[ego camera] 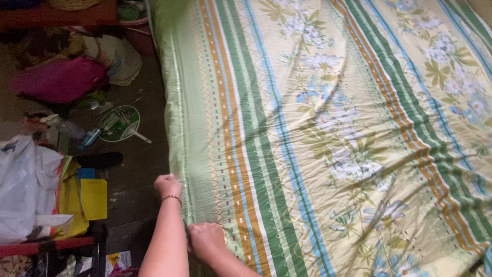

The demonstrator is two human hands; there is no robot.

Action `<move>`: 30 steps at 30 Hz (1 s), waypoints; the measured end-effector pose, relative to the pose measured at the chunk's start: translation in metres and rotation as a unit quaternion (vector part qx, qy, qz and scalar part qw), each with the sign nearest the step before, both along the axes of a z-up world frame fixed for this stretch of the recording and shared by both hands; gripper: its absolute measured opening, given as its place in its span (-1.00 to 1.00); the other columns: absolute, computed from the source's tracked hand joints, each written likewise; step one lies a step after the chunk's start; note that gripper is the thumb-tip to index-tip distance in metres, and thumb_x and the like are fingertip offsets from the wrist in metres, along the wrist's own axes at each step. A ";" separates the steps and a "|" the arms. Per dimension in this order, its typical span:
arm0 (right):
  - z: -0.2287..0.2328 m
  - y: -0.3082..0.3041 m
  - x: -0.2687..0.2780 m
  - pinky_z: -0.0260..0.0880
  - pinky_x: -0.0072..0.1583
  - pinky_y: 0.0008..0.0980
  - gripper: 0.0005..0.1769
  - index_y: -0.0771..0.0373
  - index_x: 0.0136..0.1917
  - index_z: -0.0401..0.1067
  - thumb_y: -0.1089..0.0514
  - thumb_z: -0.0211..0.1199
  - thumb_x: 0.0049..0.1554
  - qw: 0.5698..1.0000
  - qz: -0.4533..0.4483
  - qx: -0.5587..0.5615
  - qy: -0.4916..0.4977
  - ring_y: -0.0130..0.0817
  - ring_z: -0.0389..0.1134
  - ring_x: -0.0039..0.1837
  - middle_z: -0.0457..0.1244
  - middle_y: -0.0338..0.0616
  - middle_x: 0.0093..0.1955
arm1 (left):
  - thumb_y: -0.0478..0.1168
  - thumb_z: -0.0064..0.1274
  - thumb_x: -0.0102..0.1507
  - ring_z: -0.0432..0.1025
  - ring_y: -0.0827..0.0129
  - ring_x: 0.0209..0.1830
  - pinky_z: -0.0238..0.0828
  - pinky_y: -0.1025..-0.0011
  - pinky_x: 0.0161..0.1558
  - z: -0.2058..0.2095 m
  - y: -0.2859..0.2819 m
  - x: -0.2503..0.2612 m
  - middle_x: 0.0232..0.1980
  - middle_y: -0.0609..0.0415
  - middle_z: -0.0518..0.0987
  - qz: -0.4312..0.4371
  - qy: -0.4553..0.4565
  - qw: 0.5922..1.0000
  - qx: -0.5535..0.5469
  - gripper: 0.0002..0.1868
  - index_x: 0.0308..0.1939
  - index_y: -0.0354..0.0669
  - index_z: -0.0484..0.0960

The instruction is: The person spreads a sheet over a mattress and puts covers on a pillow and several bolsters.

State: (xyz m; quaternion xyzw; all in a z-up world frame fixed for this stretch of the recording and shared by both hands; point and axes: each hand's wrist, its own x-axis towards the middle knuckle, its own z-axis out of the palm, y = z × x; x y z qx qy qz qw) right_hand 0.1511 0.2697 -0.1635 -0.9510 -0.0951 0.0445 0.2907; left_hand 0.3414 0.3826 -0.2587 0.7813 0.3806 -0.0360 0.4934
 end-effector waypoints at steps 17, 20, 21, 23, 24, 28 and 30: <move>0.097 -0.093 0.012 0.15 0.27 0.25 -0.54 0.14 0.16 0.37 -0.05 0.35 0.06 0.981 -0.180 -0.058 0.036 0.16 0.09 0.40 0.14 0.11 0.31 | -0.26 0.22 0.29 0.55 0.22 -0.23 0.46 0.22 -0.11 -0.014 0.018 -0.042 -0.20 -0.14 0.67 -0.059 0.016 0.998 0.008 -0.78 -0.11 -0.39 0.74; 0.102 -0.097 0.029 -0.13 0.34 0.47 -0.21 0.12 0.40 0.24 -0.18 0.38 0.00 0.977 -0.198 -0.080 0.026 0.22 -0.13 0.53 -0.04 0.21 0.51 | -0.35 0.26 0.25 0.53 0.23 -0.12 0.46 0.26 -0.07 -0.018 0.020 -0.018 -0.08 -0.08 0.65 0.009 0.056 0.988 -0.146 -0.72 -0.07 -0.54 0.60; 0.100 -0.097 0.034 -0.20 0.35 0.52 -0.17 0.09 0.46 0.19 -0.23 0.35 0.03 0.976 -0.198 -0.084 0.023 0.23 -0.17 0.56 -0.07 0.21 0.54 | -0.33 0.22 0.27 0.53 0.24 -0.10 0.45 0.27 -0.05 -0.019 0.022 -0.007 -0.06 -0.06 0.66 0.015 0.027 0.990 -0.140 -0.75 -0.05 -0.48 0.64; 0.090 -0.096 0.046 -0.30 0.36 0.58 -0.15 0.04 0.50 0.16 -0.29 0.31 0.06 0.976 -0.197 -0.096 -0.002 0.22 -0.22 0.59 -0.11 0.19 0.57 | -0.30 0.13 0.29 0.51 0.27 -0.06 0.43 0.28 -0.02 -0.021 0.033 0.021 -0.02 -0.02 0.67 0.029 -0.035 0.991 -0.123 -0.75 0.00 -0.36 0.73; 0.083 -0.095 0.046 -0.33 0.35 0.60 -0.16 0.04 0.48 0.18 -0.30 0.29 0.05 0.975 -0.195 -0.104 -0.025 0.21 -0.23 0.59 -0.11 0.18 0.57 | -0.27 0.16 0.29 0.50 0.32 -0.06 0.44 0.32 -0.02 -0.022 0.034 0.041 -0.01 0.00 0.66 0.029 -0.103 0.987 -0.124 -0.73 0.04 -0.34 0.70; 0.043 -0.089 0.041 -0.35 0.39 0.55 -0.15 -0.02 0.48 0.21 -0.31 0.29 0.00 0.967 -0.215 -0.114 -0.082 0.11 -0.22 0.61 -0.08 0.08 0.59 | -0.18 0.16 0.34 0.48 0.42 -0.15 0.44 0.43 -0.13 -0.027 0.031 0.118 -0.06 0.09 0.65 0.029 -0.206 0.968 -0.140 -0.71 0.09 -0.25 0.67; 0.020 -0.092 0.042 -0.33 0.38 0.52 -0.13 -0.04 0.46 0.25 -0.36 0.27 -0.05 0.958 -0.216 -0.120 -0.143 0.09 -0.15 0.59 -0.05 0.07 0.58 | -0.13 0.10 0.38 0.47 0.40 -0.20 0.43 0.41 -0.25 -0.023 0.024 0.152 -0.10 0.14 0.62 0.026 -0.203 0.963 -0.173 -0.70 0.13 -0.18 0.65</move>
